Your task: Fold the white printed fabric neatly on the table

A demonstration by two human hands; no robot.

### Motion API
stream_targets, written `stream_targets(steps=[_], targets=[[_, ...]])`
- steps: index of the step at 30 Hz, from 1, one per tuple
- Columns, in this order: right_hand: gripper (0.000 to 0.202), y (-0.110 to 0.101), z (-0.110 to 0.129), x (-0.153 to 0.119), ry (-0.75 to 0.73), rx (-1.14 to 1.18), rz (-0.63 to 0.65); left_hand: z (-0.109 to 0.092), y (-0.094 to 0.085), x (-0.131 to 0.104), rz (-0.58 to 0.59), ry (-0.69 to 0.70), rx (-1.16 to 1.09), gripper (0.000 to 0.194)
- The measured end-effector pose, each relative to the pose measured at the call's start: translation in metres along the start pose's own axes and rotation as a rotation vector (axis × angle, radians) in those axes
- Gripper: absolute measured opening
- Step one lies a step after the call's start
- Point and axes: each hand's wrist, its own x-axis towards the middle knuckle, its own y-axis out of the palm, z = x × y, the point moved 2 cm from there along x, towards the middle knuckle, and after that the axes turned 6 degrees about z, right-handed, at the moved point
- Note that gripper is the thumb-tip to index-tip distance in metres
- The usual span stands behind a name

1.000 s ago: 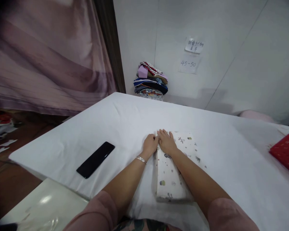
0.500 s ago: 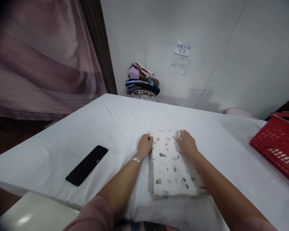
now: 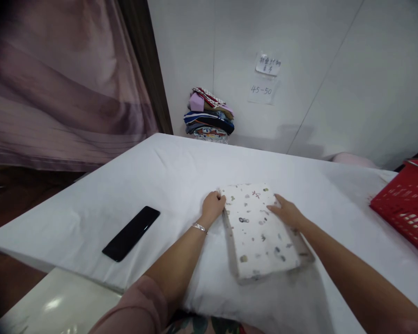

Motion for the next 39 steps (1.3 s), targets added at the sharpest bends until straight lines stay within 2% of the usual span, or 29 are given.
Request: stream_targets(steps=[2,4,6,8,12,16,20,23,25,30,33,39], targets=[[0.072,-0.019,-0.003,0.021,0.024,-0.072,0.029,-0.002,0.002,-0.002,0.05,0.031,-0.003,0.017],[0.072,-0.034,0.0,0.04,0.028,-0.133,0.0,-0.002,0.004,-0.003,0.067,0.07,-0.01,0.019],[0.067,-0.038,0.008,0.051,0.015,-0.157,-0.036,-0.002,0.005,-0.004,0.064,0.087,-0.028,0.022],[0.059,-0.033,0.022,0.05,-0.057,-0.155,-0.083,-0.001,0.005,-0.004,0.061,0.082,-0.045,0.024],[0.043,-0.012,0.057,0.017,-0.276,-0.009,-0.159,-0.001,0.006,-0.003,0.025,0.05,-0.046,0.023],[0.032,-0.005,0.079,-0.036,-0.262,0.162,-0.133,-0.002,0.007,-0.003,-0.035,0.052,-0.06,0.029],[0.027,-0.004,0.091,-0.084,-0.315,0.148,-0.036,-0.004,0.006,-0.005,-0.104,0.228,-0.071,0.045],[0.026,0.0,0.092,-0.106,-0.345,0.054,-0.009,-0.007,0.007,-0.009,-0.104,0.402,-0.044,0.034],[0.028,0.003,0.091,-0.113,-0.346,-0.006,-0.014,-0.01,0.01,-0.013,-0.065,0.511,-0.01,0.031],[0.031,0.006,0.09,-0.118,-0.312,-0.078,-0.032,-0.017,0.024,-0.022,0.088,0.717,0.062,0.041],[0.031,0.005,0.09,-0.117,-0.291,-0.061,-0.008,-0.016,0.029,-0.024,0.143,0.753,0.065,0.037],[0.031,0.004,0.09,-0.113,-0.25,-0.061,0.045,-0.015,0.032,-0.023,0.139,0.756,0.06,0.034]])
